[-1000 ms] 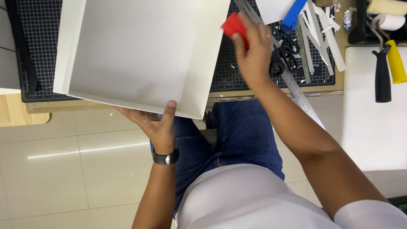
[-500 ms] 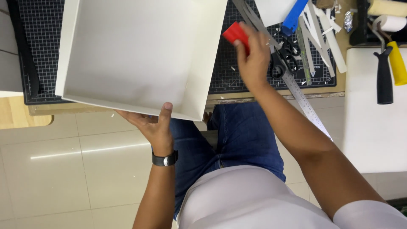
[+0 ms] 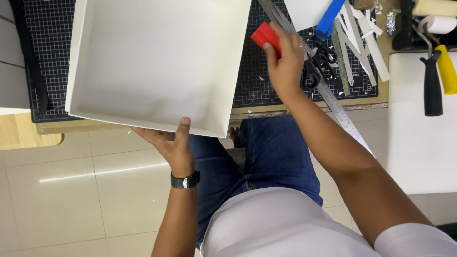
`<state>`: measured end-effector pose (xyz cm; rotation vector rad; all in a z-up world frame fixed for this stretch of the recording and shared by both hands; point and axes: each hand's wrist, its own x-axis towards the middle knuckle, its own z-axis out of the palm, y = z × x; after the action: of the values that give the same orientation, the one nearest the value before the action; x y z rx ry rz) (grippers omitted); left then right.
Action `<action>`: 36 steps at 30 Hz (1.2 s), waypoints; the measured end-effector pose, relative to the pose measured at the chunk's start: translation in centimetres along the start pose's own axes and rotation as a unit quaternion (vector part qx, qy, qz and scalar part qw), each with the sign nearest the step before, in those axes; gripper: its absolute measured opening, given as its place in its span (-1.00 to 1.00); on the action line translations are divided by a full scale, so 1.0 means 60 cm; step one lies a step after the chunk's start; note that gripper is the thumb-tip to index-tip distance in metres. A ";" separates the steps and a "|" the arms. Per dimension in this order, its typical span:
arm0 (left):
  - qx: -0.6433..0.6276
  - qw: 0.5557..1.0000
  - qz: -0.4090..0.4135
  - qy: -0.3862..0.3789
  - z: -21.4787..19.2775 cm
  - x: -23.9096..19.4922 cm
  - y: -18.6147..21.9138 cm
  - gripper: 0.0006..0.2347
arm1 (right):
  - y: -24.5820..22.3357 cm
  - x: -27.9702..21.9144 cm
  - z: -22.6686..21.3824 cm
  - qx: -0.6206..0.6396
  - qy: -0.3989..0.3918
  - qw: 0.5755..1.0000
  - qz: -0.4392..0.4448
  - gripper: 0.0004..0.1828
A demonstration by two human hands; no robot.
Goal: Refining the edges of a handmade box by trimming excess paper with scissors and smoothing the seams with a scraper and bone folder.
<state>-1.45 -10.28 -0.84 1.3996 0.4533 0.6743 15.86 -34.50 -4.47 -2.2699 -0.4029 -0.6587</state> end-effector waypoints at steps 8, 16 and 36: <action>0.009 0.998 -0.059 0.030 -0.002 -0.001 -0.010 0.03 | -0.087 -0.011 -0.007 0.032 -0.084 0.986 -0.143 -0.64; 0.026 0.998 -0.046 0.019 0.002 -0.002 0.016 -0.03 | -0.030 0.043 -0.008 0.020 0.003 1.000 0.024 -0.60; 0.020 0.997 -0.069 0.030 0.008 0.004 0.022 -0.04 | -0.024 0.072 0.035 0.013 -0.056 0.995 -0.083 -0.63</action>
<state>-1.17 -10.41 0.53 1.3740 0.6082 0.5981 19.41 -31.60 -2.49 -2.2721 -0.6556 -0.6075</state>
